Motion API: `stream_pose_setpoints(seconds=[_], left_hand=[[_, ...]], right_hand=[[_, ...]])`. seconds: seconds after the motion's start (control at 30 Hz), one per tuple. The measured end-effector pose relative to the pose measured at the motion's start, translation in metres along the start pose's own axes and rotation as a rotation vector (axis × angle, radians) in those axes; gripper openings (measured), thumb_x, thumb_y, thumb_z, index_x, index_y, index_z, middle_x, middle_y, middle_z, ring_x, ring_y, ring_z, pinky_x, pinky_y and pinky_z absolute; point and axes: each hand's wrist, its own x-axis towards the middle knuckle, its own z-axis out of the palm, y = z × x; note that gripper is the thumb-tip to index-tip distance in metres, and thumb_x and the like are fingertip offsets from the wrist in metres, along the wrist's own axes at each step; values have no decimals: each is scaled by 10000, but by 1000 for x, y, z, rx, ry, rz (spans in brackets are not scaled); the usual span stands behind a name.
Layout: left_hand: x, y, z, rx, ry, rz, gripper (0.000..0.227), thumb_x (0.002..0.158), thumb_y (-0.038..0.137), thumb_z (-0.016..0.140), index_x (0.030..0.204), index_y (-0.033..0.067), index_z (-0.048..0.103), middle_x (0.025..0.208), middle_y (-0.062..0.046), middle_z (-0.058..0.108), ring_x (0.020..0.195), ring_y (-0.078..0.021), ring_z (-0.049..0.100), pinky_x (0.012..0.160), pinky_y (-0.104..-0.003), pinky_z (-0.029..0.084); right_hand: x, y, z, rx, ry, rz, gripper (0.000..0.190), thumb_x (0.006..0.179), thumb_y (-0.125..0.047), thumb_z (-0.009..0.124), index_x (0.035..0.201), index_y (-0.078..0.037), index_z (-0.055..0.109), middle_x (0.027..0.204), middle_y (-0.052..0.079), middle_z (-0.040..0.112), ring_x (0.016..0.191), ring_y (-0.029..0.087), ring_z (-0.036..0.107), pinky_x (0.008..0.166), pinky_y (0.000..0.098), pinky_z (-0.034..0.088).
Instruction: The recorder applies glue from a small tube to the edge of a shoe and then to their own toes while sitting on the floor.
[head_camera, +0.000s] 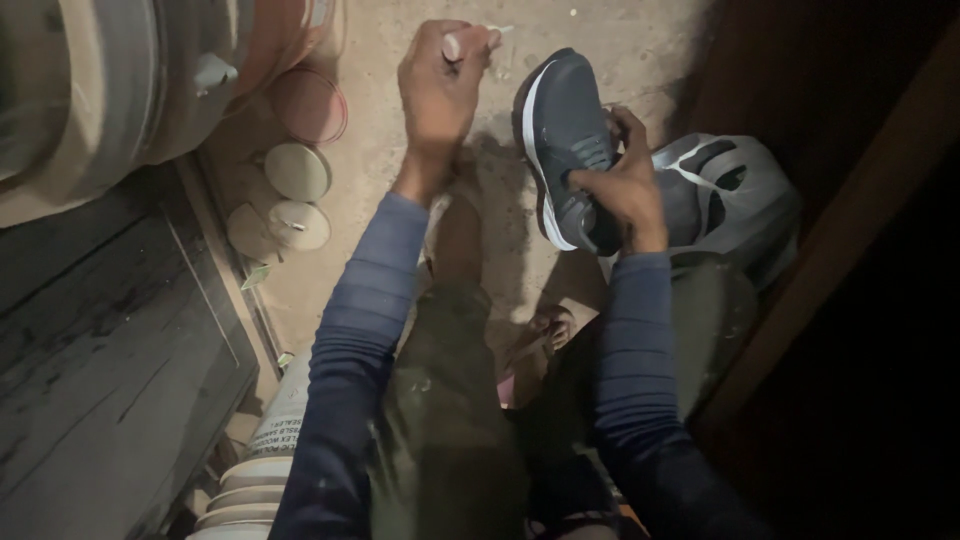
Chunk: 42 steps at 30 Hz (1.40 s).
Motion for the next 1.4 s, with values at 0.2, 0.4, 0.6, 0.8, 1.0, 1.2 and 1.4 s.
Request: stream_pose_setpoints(seconds=[0.2,0.4,0.6,0.8,1.0,1.2,1.4], left_hand=[[12,-2,-11,110,25,18,160,965,80,755,1025,3,629,899,-105,716,770,-171,756,683,-312,599],[18,9,-10,145,52,30,178,970,86,765,987,-2,611,828,-96,704,689,-159,725,626,-302,586],[17,13,-10,89,37,12,156,1006,67,717,971,-3,583,795,-79,700,665,-141,710,599,-286,580],[20,18,-15,104,45,0,206,999,117,747,955,-4,586,776,-83,683,645,-135,689,583,-299,557],[19,19,-17,196,85,106,269,991,171,797,938,-4,599,786,-92,665,656,-137,665,593,-311,541],[19,14,-19,-337,86,-354,333,1003,311,712,912,-2,642,698,-57,667,552,-104,654,462,-270,512],[15,16,-29,-267,110,-434,448,1009,426,643,918,-8,709,658,-42,666,435,-86,555,383,-249,397]], right_hand=[[-3,-8,-1,7,-1,-7,1066,570,-92,894,1527,-30,428,1414,182,589,1321,298,590,1072,352,522],[1,10,3,11,13,-51,1065,576,-55,900,1521,-13,411,1403,183,590,1316,296,585,1068,355,515],[-4,-8,1,69,0,-12,1033,613,-40,874,1527,-23,393,1377,165,617,1290,281,618,1048,350,535],[-3,-3,4,53,3,17,1064,595,-27,904,1522,-24,381,1361,156,620,1278,285,621,1046,358,530],[-4,-8,4,75,3,38,1091,571,-16,917,1519,-18,379,1377,180,613,1302,301,608,1072,368,521],[-16,-22,13,-87,51,-32,1065,591,-92,938,1508,-20,401,1404,198,582,1314,340,586,1089,401,498],[-31,-54,40,-343,139,-122,1022,641,-190,948,1494,-41,404,1398,223,504,1279,425,543,1043,471,484]])
